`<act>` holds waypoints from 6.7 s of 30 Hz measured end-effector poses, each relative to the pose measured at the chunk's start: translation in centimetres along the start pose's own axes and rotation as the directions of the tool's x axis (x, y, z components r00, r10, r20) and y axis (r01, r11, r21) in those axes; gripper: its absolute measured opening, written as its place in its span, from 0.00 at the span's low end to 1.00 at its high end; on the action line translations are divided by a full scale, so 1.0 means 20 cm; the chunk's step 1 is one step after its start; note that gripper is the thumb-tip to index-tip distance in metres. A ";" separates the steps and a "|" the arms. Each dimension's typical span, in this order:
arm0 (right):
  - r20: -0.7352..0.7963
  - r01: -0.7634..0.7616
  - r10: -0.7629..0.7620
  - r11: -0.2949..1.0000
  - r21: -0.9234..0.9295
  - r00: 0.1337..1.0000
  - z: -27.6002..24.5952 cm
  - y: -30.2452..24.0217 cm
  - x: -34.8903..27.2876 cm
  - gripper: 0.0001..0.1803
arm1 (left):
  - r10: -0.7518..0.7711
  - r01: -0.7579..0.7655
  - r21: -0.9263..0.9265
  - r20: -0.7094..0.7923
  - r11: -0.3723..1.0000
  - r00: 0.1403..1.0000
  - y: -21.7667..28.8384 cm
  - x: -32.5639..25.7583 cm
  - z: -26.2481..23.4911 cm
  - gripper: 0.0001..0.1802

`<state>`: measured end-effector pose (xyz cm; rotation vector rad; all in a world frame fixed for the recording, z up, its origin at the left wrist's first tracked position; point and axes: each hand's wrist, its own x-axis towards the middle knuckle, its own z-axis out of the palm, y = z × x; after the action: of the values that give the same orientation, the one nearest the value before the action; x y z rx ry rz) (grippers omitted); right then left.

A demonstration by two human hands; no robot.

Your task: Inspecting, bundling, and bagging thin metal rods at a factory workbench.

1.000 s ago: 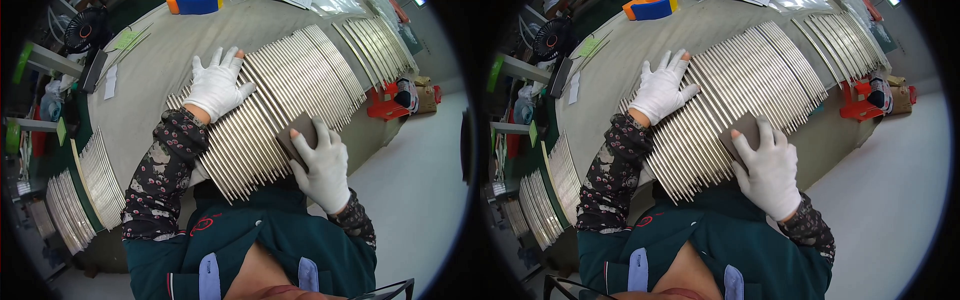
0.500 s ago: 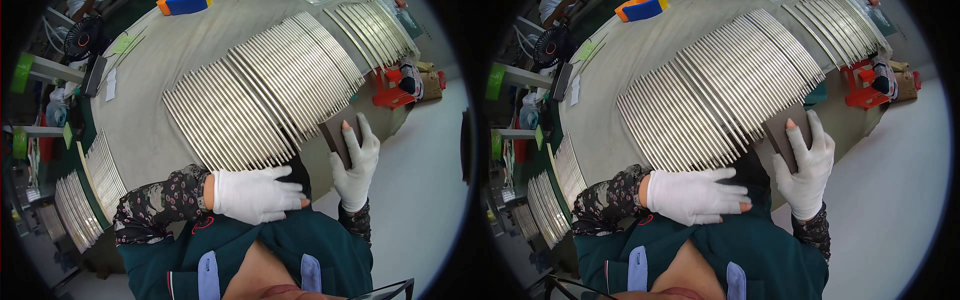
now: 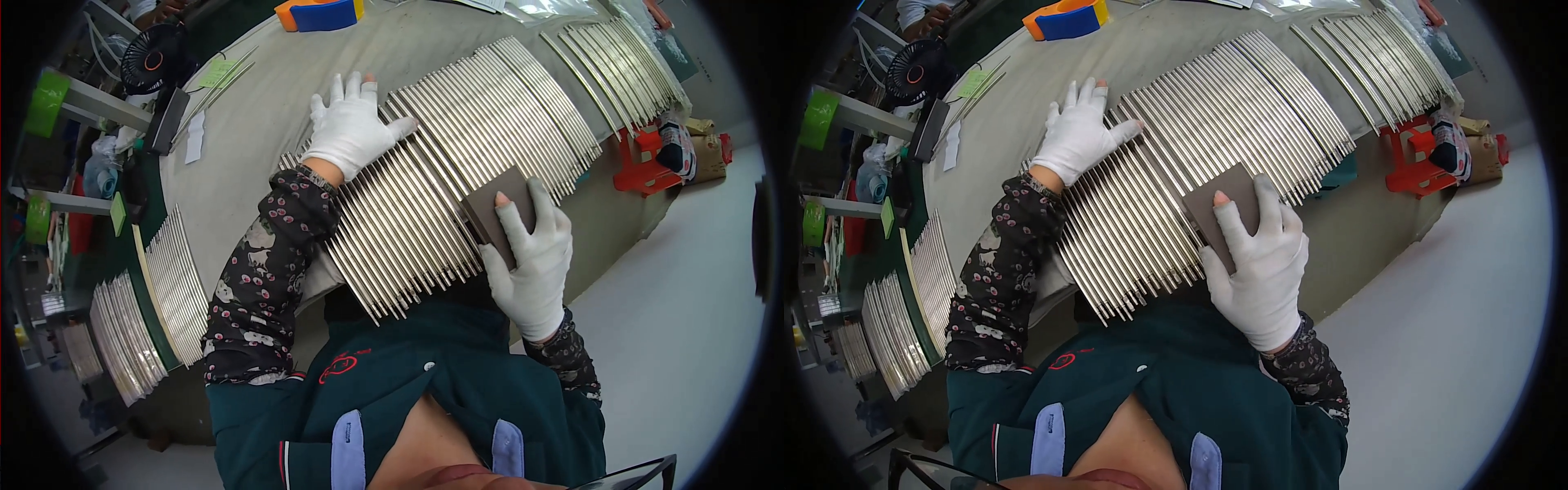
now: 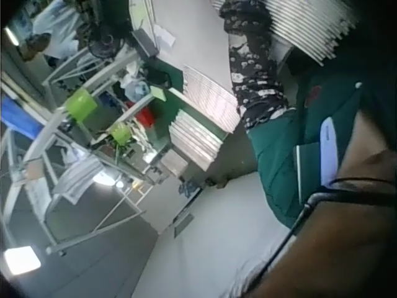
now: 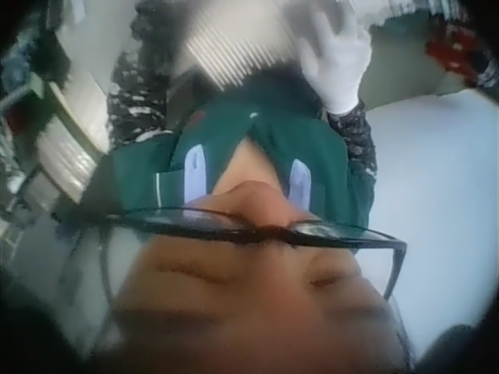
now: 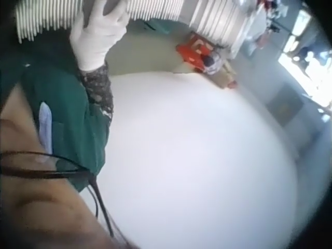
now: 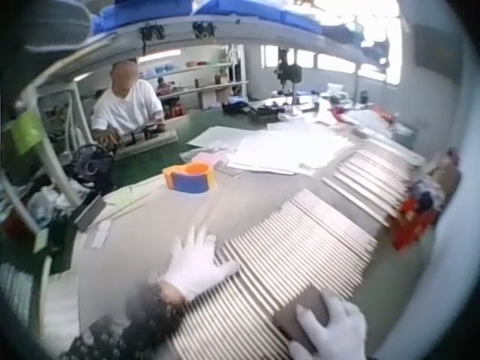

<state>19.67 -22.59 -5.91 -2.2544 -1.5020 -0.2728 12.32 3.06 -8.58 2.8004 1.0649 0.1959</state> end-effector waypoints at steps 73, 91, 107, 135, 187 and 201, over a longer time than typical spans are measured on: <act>0.114 0.056 -0.040 0.989 -0.136 0.993 -0.05 -0.02 -0.17 0.29 | 0.271 -0.275 0.155 0.048 0.949 0.961 0.11 -0.08 0.07 0.43; 0.177 -0.048 0.061 0.996 -0.079 0.982 -0.14 -0.01 -0.33 0.33 | 0.276 -0.278 0.116 0.032 0.954 0.961 0.14 -0.04 0.06 0.42; 0.083 -0.053 0.050 0.998 0.037 0.995 -0.10 -0.01 -0.27 0.36 | 0.270 -0.270 0.156 0.017 0.950 0.963 0.09 -0.09 0.06 0.42; 0.056 0.039 -0.044 0.995 0.091 0.997 -0.12 0.07 -0.32 0.38 | 0.554 -0.573 -0.125 -0.161 0.810 0.817 -0.16 -0.17 -0.07 0.45; -0.147 0.843 -0.831 0.533 0.070 0.537 0.33 -0.12 -0.12 0.19 | 0.426 -0.427 -0.011 -0.025 0.904 0.904 -0.33 -0.10 0.00 0.30; -0.309 0.578 -0.549 0.816 0.004 0.777 0.13 0.25 -0.22 0.36 | 0.690 -0.692 0.119 0.065 0.712 0.721 -0.22 -0.32 -0.05 0.34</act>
<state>22.37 -26.77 -11.05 -1.5395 -1.9359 -0.6632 4.44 2.12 -8.94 3.1759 -0.0521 0.1747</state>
